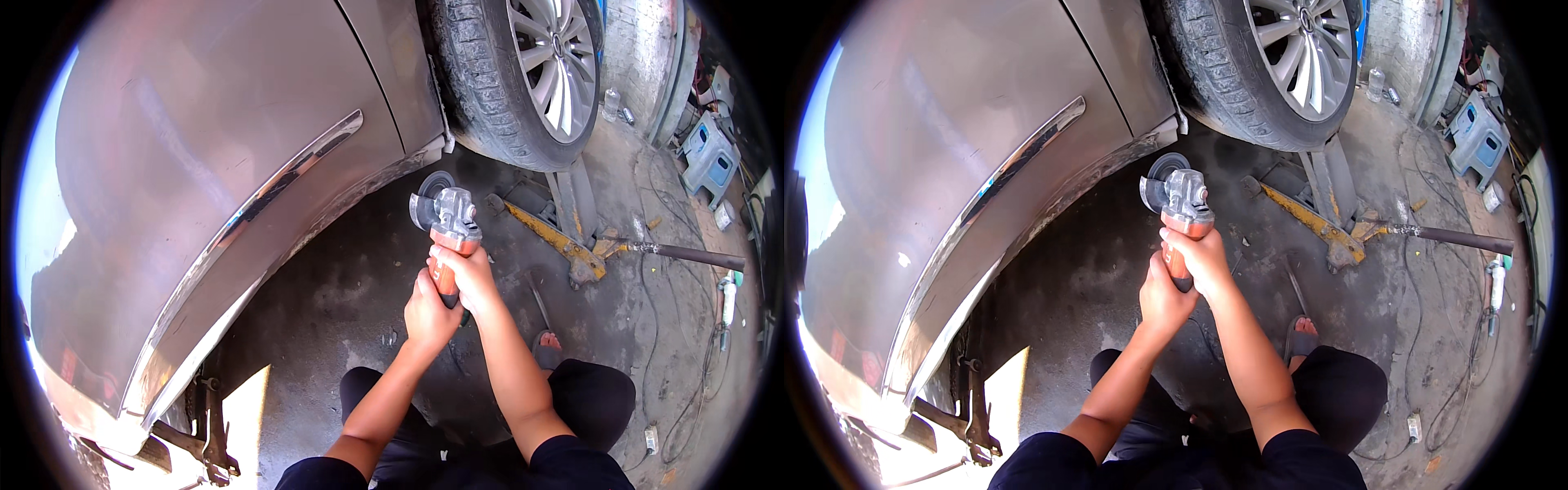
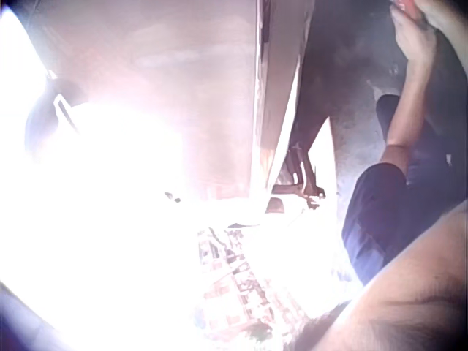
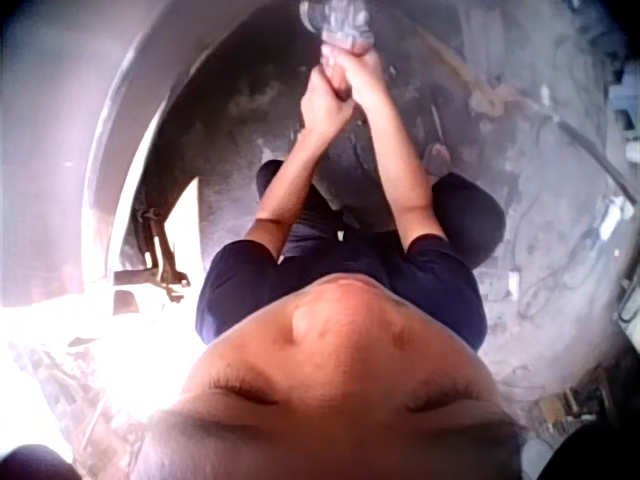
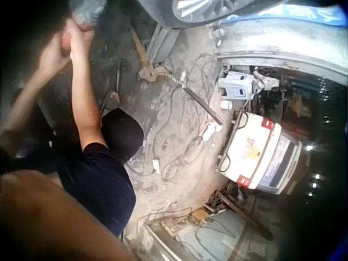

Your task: The person uses an angle grinder to grind the lower side panel of a car near the wheel arch. The person holds the tool with both hands and moves it along the surface to remove material.

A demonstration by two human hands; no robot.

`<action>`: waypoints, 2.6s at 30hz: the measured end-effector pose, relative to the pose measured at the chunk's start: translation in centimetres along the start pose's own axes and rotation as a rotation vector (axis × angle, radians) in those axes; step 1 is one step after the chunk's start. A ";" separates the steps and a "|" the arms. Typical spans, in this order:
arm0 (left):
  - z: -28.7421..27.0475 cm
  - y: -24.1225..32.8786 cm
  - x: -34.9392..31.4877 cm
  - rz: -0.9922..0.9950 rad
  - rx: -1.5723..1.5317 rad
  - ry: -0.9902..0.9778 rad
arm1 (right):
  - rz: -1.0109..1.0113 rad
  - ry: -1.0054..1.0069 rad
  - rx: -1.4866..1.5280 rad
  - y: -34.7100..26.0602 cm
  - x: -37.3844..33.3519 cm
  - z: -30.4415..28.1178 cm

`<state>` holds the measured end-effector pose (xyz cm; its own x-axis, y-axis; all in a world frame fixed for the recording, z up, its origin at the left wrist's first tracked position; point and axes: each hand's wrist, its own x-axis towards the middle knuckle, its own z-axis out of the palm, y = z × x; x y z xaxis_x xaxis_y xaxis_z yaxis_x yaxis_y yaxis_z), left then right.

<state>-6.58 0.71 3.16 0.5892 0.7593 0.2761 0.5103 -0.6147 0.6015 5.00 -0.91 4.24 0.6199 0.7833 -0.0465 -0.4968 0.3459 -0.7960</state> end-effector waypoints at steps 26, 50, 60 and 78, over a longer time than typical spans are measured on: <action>1.7 2.7 1.1 -0.070 0.443 0.270 | 0.116 -0.554 0.448 1.0 5.7 -1.1; 2.6 3.0 1.8 -0.130 0.347 0.235 | 0.085 -0.556 0.412 0.9 6.5 -2.2; 2.5 2.7 1.2 -0.153 0.327 0.243 | 0.136 -0.599 0.425 1.7 6.6 -2.0; 2.4 2.7 1.6 -0.129 0.332 0.255 | 0.154 -0.596 0.409 1.4 6.7 -2.1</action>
<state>-2.76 -0.22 3.41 0.3552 0.8372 0.4159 0.7676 -0.5151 0.3813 9.77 3.77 1.52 0.1479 0.9458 0.2890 -0.8104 0.2834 -0.5128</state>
